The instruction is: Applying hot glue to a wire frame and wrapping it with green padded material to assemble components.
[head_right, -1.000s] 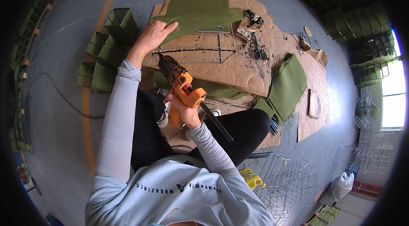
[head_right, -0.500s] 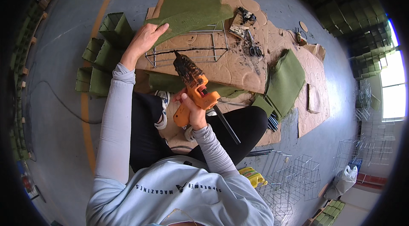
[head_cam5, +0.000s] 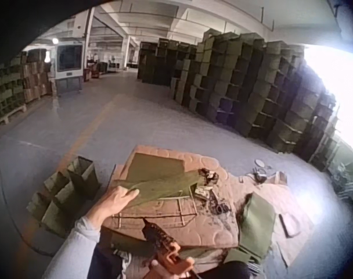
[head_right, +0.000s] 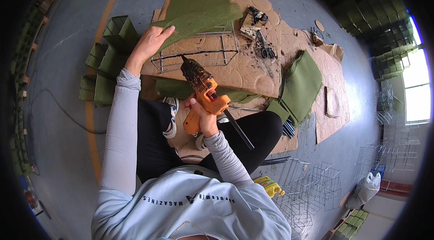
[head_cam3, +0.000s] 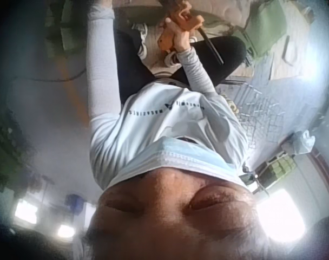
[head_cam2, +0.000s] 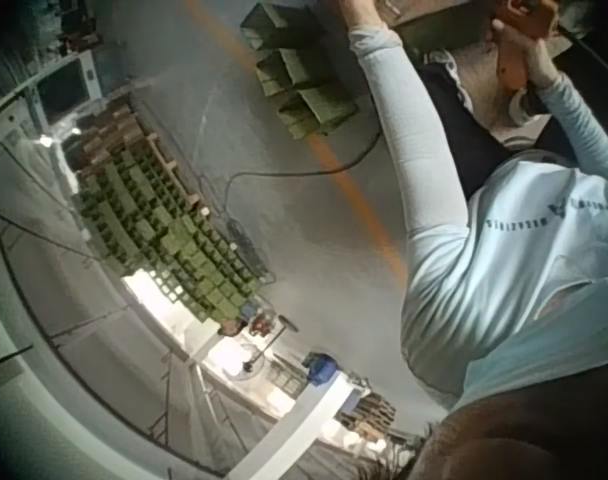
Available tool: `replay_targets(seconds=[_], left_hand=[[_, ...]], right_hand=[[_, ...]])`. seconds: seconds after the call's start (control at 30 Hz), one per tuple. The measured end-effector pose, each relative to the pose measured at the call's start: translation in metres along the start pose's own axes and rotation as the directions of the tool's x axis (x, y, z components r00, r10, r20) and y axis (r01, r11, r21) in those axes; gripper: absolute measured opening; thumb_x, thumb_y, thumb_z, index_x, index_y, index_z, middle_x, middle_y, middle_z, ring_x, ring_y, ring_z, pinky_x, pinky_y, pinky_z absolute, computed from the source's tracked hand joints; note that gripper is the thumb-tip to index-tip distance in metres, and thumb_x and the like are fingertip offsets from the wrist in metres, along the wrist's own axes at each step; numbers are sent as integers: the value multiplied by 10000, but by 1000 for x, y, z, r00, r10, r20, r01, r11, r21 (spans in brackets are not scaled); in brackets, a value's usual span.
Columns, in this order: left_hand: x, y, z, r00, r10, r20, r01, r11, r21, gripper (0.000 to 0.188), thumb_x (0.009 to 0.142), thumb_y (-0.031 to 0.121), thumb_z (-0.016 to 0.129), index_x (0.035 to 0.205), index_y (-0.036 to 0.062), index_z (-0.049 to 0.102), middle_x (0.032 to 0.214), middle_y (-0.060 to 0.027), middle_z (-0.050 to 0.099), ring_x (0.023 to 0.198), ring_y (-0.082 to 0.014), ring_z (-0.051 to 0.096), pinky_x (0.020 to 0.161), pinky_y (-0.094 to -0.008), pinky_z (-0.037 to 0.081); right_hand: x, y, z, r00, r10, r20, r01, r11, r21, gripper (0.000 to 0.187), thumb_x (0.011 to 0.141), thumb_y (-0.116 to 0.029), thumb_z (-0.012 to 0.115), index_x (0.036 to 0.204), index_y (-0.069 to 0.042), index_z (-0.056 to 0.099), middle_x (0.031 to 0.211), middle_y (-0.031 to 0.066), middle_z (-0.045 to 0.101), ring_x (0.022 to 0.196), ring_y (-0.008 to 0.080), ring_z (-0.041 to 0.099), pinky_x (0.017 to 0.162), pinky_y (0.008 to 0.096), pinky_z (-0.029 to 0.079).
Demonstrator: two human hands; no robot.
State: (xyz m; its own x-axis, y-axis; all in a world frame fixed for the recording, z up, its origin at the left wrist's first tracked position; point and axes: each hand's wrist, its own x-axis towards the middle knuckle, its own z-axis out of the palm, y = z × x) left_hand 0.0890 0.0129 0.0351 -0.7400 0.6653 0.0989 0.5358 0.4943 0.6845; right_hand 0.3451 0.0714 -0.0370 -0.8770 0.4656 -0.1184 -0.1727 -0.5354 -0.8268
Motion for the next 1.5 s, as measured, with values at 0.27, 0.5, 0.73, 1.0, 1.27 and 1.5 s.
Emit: replay_targets(seconds=[0.27,0.5,0.73,1.0,1.27,1.5], left_hand=[[3,-2,3,999,49,-17,-49,998,-34,623,916,476,469,648,-87,481,559,-234,434,512,-314,473,562,-425,393],[-2,-2,-3,997,68,-26,-68,998,-8,627,918,471,458,619,-79,448,546,-228,378,505,-335,421,554,-432,370],[3,-1,5,999,37,-4,-37,998,-55,655,912,505,469,565,-42,377,516,-153,310,496,-189,352,516,-409,343],[-4,5,14,998,55,37,-56,998,30,632,908,490,492,568,-40,433,508,-190,385,459,-222,372,493,-415,345],[-7,23,7,994,90,58,-92,995,40,536,914,421,519,670,-55,550,583,-213,494,506,-293,471,530,-414,388],[-25,45,14,930,365,-50,-367,928,-65,321,894,265,566,1005,-22,656,1017,-159,647,906,-303,631,768,-348,488]], right_hand=[[-5,0,-6,997,49,-63,-52,998,-35,236,831,-194,582,960,-13,501,800,88,523,789,242,566,755,369,439],[8,-23,-23,972,-218,-92,217,976,-17,363,864,-280,537,1062,23,510,978,176,592,936,279,595,876,394,449],[114,-64,-103,939,-249,-238,292,942,167,359,894,-265,499,1048,55,547,1035,207,609,1025,311,579,929,408,461],[170,-65,-136,979,-126,-160,186,872,452,243,827,-199,568,927,22,561,956,199,625,950,348,604,892,429,481],[195,-61,-190,979,-115,-168,173,903,394,337,882,-325,582,998,-10,548,1003,157,625,965,298,602,884,428,486],[181,-60,-176,955,179,-236,-81,925,371,551,888,-541,499,1265,-152,400,1026,150,611,902,266,637,806,467,515]])
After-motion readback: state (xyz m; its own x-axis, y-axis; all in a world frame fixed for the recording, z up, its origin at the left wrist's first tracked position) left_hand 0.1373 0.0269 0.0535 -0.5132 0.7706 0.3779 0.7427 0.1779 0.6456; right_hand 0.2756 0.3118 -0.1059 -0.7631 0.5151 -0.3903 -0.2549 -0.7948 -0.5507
